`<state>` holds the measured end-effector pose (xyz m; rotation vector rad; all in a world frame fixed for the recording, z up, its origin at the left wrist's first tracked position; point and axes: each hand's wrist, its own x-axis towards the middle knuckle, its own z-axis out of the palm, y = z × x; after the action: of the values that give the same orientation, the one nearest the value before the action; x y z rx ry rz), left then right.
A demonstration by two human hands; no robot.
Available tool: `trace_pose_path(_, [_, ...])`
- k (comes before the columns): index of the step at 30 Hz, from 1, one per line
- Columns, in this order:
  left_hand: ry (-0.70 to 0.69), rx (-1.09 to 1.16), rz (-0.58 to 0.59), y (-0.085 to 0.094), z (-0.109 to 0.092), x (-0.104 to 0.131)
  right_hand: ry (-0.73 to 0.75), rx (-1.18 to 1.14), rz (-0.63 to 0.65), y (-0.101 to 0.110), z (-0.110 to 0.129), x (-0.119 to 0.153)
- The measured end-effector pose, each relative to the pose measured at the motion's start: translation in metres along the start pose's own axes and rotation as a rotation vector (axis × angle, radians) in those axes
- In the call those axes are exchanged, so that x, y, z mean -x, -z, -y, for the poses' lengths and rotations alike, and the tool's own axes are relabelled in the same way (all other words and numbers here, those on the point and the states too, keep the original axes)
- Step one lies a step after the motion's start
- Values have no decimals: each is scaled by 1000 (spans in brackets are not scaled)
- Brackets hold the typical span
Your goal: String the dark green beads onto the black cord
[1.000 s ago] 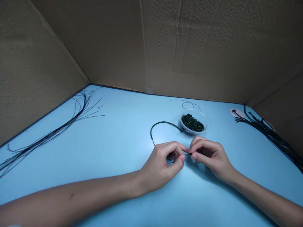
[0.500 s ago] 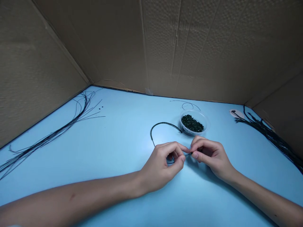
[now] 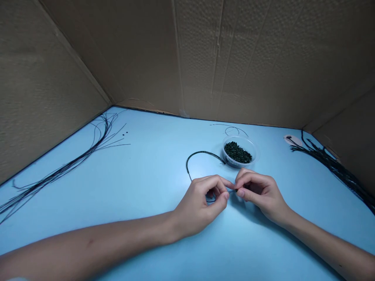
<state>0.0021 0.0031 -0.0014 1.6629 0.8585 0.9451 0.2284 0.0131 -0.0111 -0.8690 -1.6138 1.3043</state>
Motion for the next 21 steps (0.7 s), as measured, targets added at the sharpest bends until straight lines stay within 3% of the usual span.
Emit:
trace_pose_path(13, [12, 3, 54, 0, 2, 0, 31, 196, 61, -5, 4, 2])
trace_pose_path(21, [0, 8, 47, 0, 2, -1, 18, 202, 74, -7, 7, 1])
